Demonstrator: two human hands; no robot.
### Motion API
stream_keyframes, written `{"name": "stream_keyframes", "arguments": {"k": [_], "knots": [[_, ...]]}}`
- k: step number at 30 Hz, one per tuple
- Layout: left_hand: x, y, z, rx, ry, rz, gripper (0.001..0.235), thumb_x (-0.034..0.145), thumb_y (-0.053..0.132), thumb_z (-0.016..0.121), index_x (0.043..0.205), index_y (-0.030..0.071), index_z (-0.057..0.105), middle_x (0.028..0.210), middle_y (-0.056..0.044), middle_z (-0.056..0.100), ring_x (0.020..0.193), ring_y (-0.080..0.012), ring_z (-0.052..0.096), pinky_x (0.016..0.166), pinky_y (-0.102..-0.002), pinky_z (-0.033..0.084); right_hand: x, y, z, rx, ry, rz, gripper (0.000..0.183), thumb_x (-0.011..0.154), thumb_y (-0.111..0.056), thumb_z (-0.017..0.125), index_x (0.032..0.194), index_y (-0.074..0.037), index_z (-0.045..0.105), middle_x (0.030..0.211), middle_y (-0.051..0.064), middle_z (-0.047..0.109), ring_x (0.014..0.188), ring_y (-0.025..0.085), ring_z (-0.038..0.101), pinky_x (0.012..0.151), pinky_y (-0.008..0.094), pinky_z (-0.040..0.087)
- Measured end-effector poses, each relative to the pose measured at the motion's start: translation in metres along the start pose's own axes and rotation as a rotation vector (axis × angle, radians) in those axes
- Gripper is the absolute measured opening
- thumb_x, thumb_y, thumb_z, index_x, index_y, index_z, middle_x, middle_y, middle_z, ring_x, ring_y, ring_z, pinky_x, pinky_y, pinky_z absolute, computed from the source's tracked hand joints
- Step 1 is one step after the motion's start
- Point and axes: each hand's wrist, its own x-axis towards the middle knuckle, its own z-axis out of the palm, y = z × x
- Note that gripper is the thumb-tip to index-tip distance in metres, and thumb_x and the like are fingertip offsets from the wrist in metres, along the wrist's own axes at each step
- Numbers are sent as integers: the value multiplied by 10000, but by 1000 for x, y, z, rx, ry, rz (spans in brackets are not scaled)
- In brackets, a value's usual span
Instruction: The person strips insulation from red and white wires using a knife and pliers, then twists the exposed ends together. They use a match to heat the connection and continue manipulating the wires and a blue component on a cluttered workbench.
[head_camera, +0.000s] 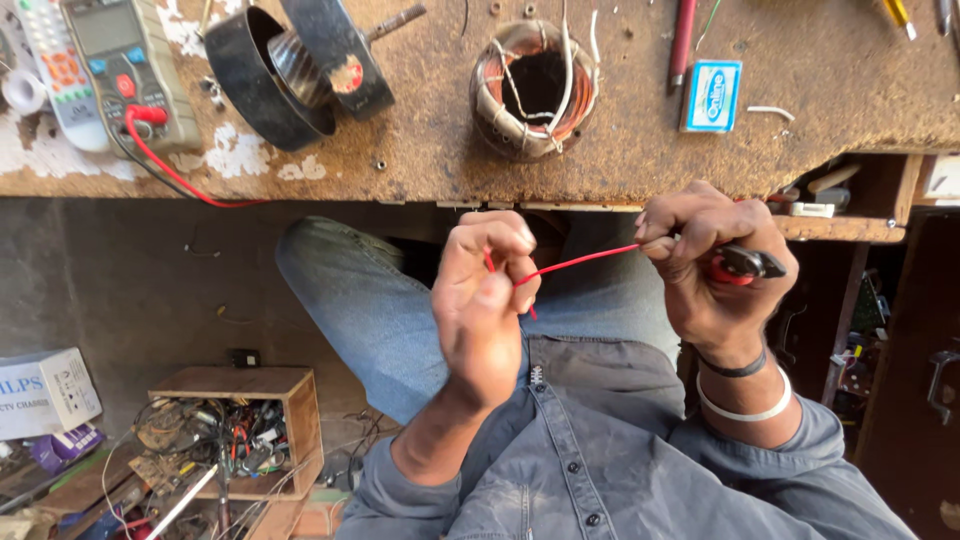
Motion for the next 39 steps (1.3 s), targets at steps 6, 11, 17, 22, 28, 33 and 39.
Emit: {"name": "stream_keyframes", "arguments": {"k": [6, 11, 17, 22, 28, 33, 39], "knots": [[-3, -3, -8, -39, 14, 11, 277, 1163, 213, 534, 1076, -41, 607, 1070, -116, 591, 694, -74, 418, 634, -219, 364, 7, 10, -11, 87, 83, 28, 231, 1016, -96, 748, 1015, -67, 520, 916, 128, 685, 823, 197, 689, 800, 322, 624], [-2, -1, -14, -101, 35, 10, 290, 1159, 214, 539, 1091, -55, 624, 1060, -129, 601, 684, -76, 418, 623, -215, 345, 11, 12, -30, 74, 218, 116, 246, 1096, -25, 756, 1092, -58, 513, 976, 143, 694, 879, 201, 712, 818, 310, 595], [-4, 2, -4, -161, -56, -107, 385, 1177, 271, 491, 1051, -62, 638, 1045, -135, 616, 677, -69, 416, 616, -205, 331, 4, -1, -13, -15, -2, 244, 147, 1080, 8, 670, 1163, -38, 558, 1066, 127, 695, 985, 169, 687, 906, 278, 562], [-6, 11, 2, -73, -223, -256, 441, 1191, 320, 485, 977, -37, 630, 907, -88, 631, 659, -52, 433, 588, -187, 326, 19, -10, -1, -282, -348, 145, 238, 1021, 24, 636, 1254, -26, 620, 1078, 119, 705, 971, 206, 675, 897, 302, 542], [-2, 24, 11, 158, -371, -297, 425, 1174, 321, 492, 988, -17, 668, 803, -49, 650, 709, -72, 592, 618, -206, 444, 40, -23, 8, -345, -550, -91, 485, 930, -318, 728, 1247, 22, 588, 1063, 143, 621, 968, 307, 613, 867, 393, 512], [1, 31, 15, 356, -409, -155, 402, 1173, 256, 487, 931, -12, 666, 788, -46, 652, 692, -103, 630, 652, -240, 508, 49, -34, 8, -363, -561, -168, 575, 960, -432, 679, 1282, 29, 562, 1148, 172, 621, 1126, 382, 618, 969, 454, 506], [3, 33, 18, 398, -431, -132, 364, 1165, 194, 502, 918, -22, 659, 765, -56, 618, 672, -123, 607, 656, -254, 493, 52, -36, 9, -392, -581, -188, 491, 917, -360, 635, 1167, 56, 566, 1065, 195, 633, 1029, 407, 614, 975, 523, 508]]}}
